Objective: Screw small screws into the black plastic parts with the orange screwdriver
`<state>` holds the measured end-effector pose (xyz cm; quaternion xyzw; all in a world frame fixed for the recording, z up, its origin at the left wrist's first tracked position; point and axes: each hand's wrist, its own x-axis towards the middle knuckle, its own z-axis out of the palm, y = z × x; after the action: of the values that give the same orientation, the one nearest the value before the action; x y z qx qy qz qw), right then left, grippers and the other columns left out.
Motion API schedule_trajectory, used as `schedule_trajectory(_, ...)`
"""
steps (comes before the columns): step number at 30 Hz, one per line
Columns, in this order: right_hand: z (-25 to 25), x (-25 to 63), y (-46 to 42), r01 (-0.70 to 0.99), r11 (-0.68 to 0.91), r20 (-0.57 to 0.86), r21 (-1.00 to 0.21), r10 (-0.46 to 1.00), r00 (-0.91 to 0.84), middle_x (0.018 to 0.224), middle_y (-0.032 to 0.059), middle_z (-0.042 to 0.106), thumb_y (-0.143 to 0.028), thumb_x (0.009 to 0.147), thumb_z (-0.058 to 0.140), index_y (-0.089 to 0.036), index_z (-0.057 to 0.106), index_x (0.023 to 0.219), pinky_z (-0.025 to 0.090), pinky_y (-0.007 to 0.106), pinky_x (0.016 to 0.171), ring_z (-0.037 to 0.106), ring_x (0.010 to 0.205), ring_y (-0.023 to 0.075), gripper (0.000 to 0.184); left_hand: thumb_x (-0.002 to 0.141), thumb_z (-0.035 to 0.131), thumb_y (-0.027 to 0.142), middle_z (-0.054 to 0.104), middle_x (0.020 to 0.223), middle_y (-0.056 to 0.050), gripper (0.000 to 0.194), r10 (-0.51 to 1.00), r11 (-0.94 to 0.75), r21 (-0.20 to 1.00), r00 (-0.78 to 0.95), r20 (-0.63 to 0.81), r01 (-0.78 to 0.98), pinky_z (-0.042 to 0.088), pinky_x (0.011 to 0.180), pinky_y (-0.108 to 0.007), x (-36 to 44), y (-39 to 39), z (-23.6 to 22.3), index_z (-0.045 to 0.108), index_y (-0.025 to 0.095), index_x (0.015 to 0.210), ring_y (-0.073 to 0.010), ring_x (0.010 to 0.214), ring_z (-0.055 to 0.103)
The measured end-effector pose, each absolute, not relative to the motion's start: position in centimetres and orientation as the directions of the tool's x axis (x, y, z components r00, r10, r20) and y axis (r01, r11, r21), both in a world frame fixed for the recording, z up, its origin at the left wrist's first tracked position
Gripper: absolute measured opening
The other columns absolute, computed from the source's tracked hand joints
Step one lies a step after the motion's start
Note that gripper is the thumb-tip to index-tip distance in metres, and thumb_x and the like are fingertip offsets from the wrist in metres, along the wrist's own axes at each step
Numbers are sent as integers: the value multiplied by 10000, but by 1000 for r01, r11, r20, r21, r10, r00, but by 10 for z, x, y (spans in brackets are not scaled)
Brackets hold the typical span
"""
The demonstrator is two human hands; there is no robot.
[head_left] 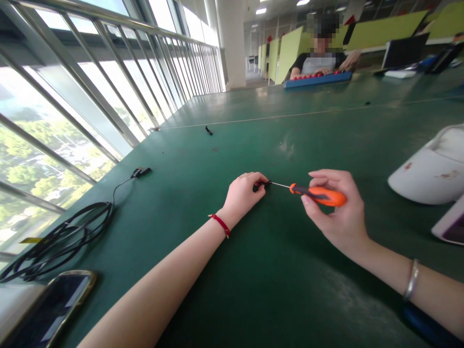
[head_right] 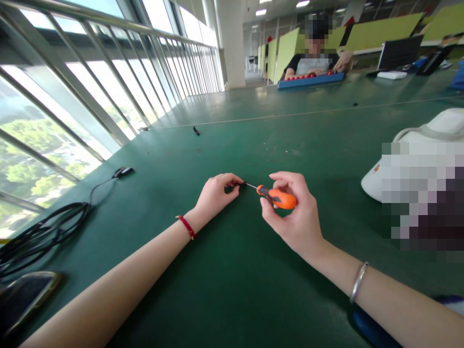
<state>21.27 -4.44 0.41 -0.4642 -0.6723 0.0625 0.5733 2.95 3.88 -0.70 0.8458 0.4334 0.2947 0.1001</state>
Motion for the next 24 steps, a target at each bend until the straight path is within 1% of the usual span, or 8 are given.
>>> schedule_trajectory(2, 5, 213, -45, 525, 559, 679, -642, 733, 49, 724, -9, 535, -182, 724, 628, -225, 504, 1062, 495, 289, 596, 559, 639, 138, 363, 788, 508, 141, 684, 894, 0, 192, 794, -602, 423, 452, 407, 677, 491, 760, -281, 30, 38, -6, 648, 209, 901, -158, 841, 614)
schedule_trajectory(5, 8, 212, -47, 570, 524, 628, -633, 778, -17, 620, -30, 561, -222, 767, 600, -223, 539, 930, 457, 277, 542, 559, 545, 123, 174, 785, 515, 140, 686, 894, -3, 190, 802, -592, 424, 449, 395, 685, 493, 762, -284, 30, 38, -5, 650, 210, 898, -161, 844, 615)
schedule_trajectory(7, 9, 211, -48, 596, 516, 628, -615, 778, -25, 639, -22, 604, -237, 785, 587, -224, 547, 867, 455, 278, 548, 578, 542, 122, 92, 786, 515, 141, 686, 898, -3, 190, 802, -593, 429, 450, 393, 682, 494, 764, -283, 30, 38, -5, 650, 209, 901, -160, 845, 615)
schedule_trajectory(12, 5, 212, -44, 564, 571, 708, -597, 705, 36, 779, 7, 582, -191, 751, 603, -233, 528, 967, 502, 294, 622, 589, 654, 142, 233, 790, 508, 145, 684, 896, -1, 194, 792, -605, 424, 454, 409, 674, 489, 763, -281, 29, 39, -7, 648, 206, 909, -156, 841, 613)
schedule_trajectory(15, 2, 214, -42, 539, 567, 687, -623, 726, 31, 768, 3, 540, -195, 727, 619, -234, 491, 1072, 508, 313, 643, 573, 686, 156, 370, 784, 512, 139, 686, 903, -1, 197, 792, -604, 416, 455, 407, 680, 486, 763, -283, 29, 38, -7, 649, 209, 907, -158, 851, 615)
schedule_trajectory(19, 6, 212, -45, 615, 487, 618, -620, 787, 0, 578, -32, 540, -256, 756, 604, -224, 540, 927, 460, 302, 570, 545, 552, 142, 185, 784, 508, 137, 688, 905, -3, 202, 805, -588, 420, 447, 390, 692, 489, 769, -286, 30, 37, -5, 650, 212, 906, -161, 854, 619)
schedule_trajectory(21, 7, 211, -47, 637, 477, 618, -605, 786, -2, 598, -23, 588, -266, 772, 594, -222, 549, 862, 452, 297, 566, 560, 548, 139, 110, 784, 506, 139, 688, 905, -3, 203, 806, -587, 422, 448, 387, 691, 491, 774, -287, 30, 37, -5, 649, 214, 907, -161, 854, 618)
schedule_trajectory(24, 6, 211, -46, 614, 515, 673, -598, 739, 36, 712, -3, 612, -223, 762, 602, -231, 550, 922, 473, 297, 606, 589, 631, 147, 168, 783, 510, 142, 685, 887, -2, 195, 800, -593, 418, 449, 397, 688, 493, 766, -290, 30, 38, -6, 648, 211, 903, -162, 840, 616)
